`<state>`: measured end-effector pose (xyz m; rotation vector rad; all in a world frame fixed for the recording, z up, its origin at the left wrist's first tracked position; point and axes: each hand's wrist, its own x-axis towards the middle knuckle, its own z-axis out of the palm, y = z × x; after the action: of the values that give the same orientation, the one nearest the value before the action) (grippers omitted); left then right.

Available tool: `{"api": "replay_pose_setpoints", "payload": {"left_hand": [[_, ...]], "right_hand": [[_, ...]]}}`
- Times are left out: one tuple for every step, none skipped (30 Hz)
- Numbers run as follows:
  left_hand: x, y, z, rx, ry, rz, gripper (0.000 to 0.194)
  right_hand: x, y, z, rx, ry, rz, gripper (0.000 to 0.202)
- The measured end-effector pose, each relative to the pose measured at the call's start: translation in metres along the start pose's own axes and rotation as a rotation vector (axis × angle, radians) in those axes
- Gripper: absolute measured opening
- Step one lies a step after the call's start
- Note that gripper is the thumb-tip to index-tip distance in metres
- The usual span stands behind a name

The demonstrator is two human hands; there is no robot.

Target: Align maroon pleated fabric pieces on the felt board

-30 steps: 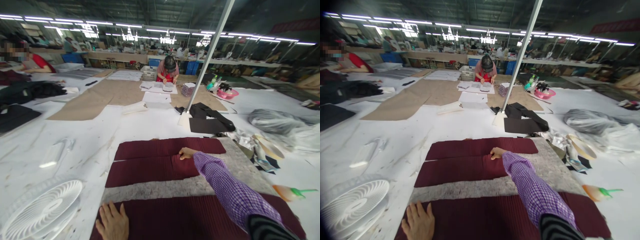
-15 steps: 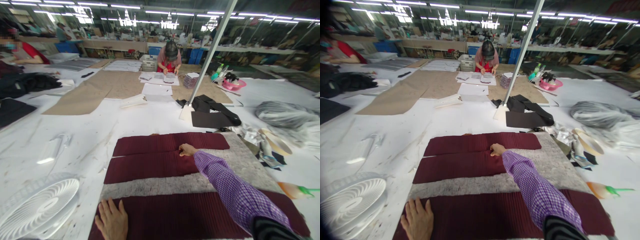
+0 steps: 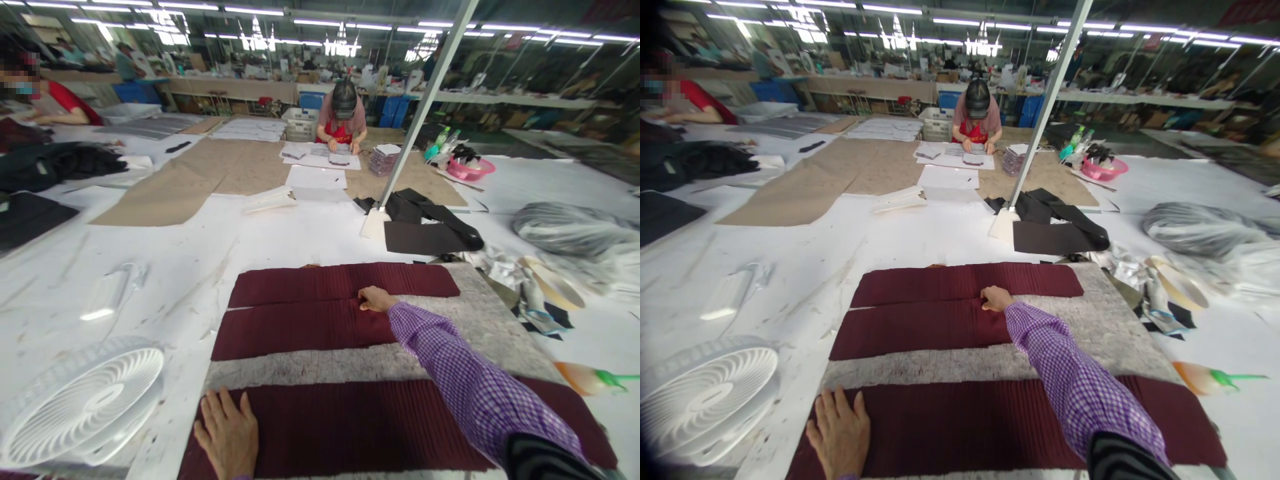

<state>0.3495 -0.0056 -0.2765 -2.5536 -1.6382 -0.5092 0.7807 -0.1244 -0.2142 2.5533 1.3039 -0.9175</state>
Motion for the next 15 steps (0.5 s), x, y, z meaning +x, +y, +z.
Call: {"api": "replay_pose_setpoints", "payload": {"left_hand": [[0.0,0.0,0.0,-0.002,0.002,0.002,0.055],[0.0,0.001,-0.001,-0.005,0.006,0.003,0.055],[0.0,0.001,0.0,-0.007,0.011,0.005,0.056],[0.0,0.001,0.0,-0.008,0.015,0.007,0.056],[0.0,0.001,0.0,-0.006,0.019,0.009,0.056],[0.0,0.0,0.001,-0.002,0.022,0.01,0.056],[0.0,0.0,0.001,0.001,0.023,0.011,0.056],[0.0,0.0,0.001,0.004,0.022,0.01,0.057],[-0.001,-0.001,0.002,0.006,0.02,0.008,0.057],[-0.001,-0.001,0.002,0.006,0.018,0.006,0.057],[-0.001,-0.001,0.002,0.005,0.016,0.004,0.057],[-0.001,-0.001,0.002,-0.001,0.013,0.004,0.057],[-0.001,-0.001,0.001,-0.011,0.013,0.001,0.057],[-0.001,-0.001,0.001,-0.024,0.015,-0.002,0.057],[-0.002,-0.002,0.001,-0.038,0.017,-0.005,0.057]], "right_hand": [[0.0,-0.001,0.0,0.0,0.003,0.0,0.028],[-0.001,-0.001,-0.001,-0.001,0.005,-0.001,0.027],[-0.001,-0.001,-0.001,-0.004,0.006,-0.003,0.027],[-0.002,-0.001,-0.002,-0.007,0.01,-0.006,0.027],[-0.003,-0.002,-0.002,-0.012,0.017,-0.009,0.027],[-0.005,-0.003,-0.002,-0.02,0.029,-0.012,0.028],[-0.007,-0.004,-0.001,-0.029,0.045,-0.015,0.029],[-0.009,-0.005,-0.001,-0.041,0.066,-0.02,0.03],[-0.013,-0.007,0.0,-0.055,0.091,-0.027,0.031],[-0.016,-0.009,0.001,-0.073,0.119,-0.035,0.032],[-0.019,-0.011,0.002,-0.093,0.151,-0.045,0.032],[-0.022,-0.013,0.002,-0.116,0.185,-0.058,0.033],[-0.024,-0.015,0.002,-0.14,0.217,-0.078,0.035],[-0.025,-0.016,0.001,-0.163,0.242,-0.107,0.036],[-0.026,-0.016,0.0,-0.184,0.257,-0.144,0.037]]}}
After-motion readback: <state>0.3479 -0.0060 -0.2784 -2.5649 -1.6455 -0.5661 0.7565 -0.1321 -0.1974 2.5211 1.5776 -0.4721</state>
